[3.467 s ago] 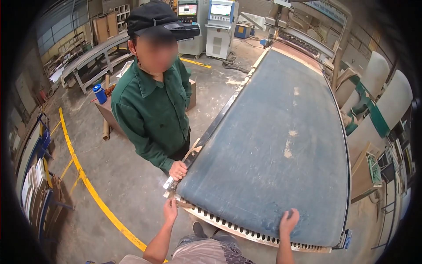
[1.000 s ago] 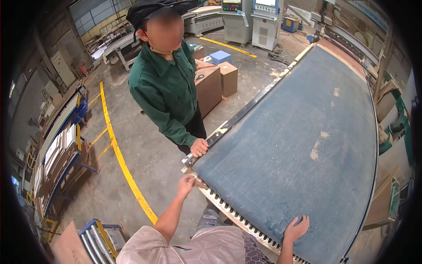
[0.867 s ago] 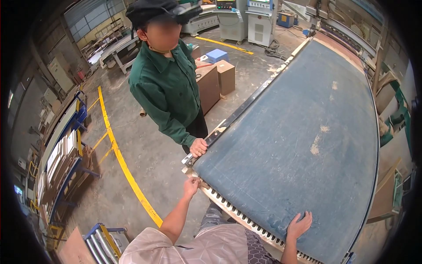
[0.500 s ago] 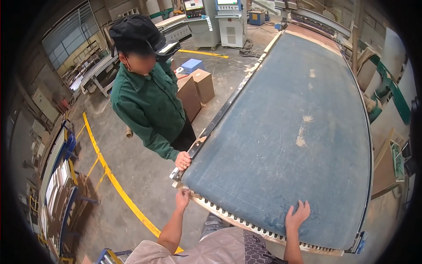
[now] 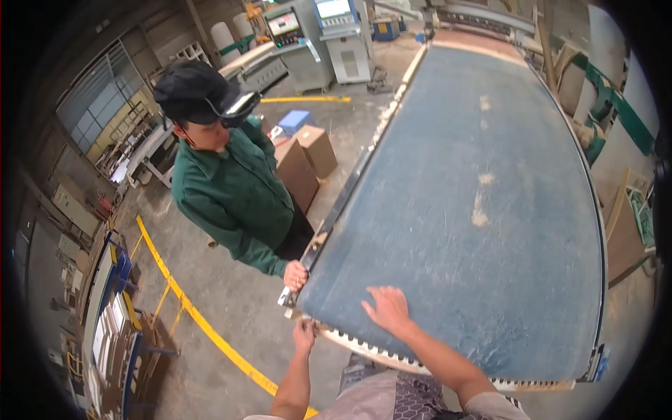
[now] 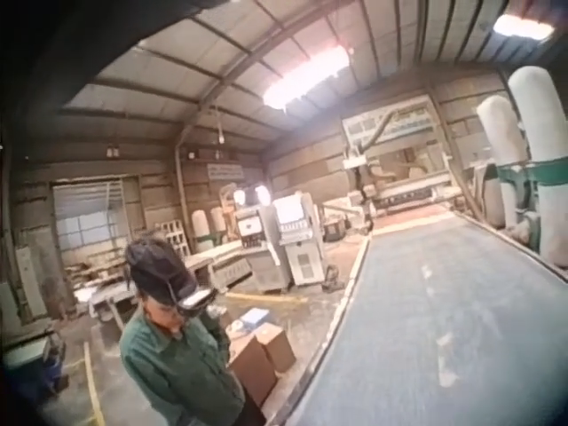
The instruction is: Assembling or repairing a large industrial conveyor belt by inserting and aligning wooden slats.
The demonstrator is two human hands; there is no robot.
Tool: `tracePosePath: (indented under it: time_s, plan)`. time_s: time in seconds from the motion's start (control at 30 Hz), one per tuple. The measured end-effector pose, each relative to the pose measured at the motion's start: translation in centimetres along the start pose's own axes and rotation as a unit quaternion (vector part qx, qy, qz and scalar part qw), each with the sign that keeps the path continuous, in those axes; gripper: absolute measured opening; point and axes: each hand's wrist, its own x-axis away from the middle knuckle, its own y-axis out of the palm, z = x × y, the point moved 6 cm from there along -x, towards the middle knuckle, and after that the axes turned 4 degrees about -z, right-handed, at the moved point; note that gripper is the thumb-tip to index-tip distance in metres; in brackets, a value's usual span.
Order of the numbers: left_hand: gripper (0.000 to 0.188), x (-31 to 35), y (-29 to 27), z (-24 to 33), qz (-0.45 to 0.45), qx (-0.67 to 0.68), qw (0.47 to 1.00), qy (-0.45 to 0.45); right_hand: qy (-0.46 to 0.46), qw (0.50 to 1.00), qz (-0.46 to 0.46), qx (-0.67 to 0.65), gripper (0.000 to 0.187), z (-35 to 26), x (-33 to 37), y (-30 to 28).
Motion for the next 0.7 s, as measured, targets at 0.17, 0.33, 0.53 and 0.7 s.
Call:
tracePosePath:
  time_s: [0.17,0.33,0.53,0.7]
  plan:
    - [0.017,0.1,0.8,-0.3,0.011,0.027,1.000,0.010,0.031,0.998,0.050,-0.020,0.033,4.7,6.0,-4.6]
    - [0.015,-0.6,0.5,-0.6,-0.003,0.022,1.000,0.012,0.143,0.973,0.176,0.042,0.033,11.9,14.5,-10.9]
    - [0.014,-0.7,0.5,-1.2,-0.001,0.024,1.000,-0.012,0.226,0.939,0.229,0.124,0.039,17.1,23.3,-11.4]
    - [0.018,-0.9,0.4,-1.7,-0.004,0.018,1.000,-0.023,0.261,0.937,0.194,0.125,0.038,16.4,22.8,-11.7]
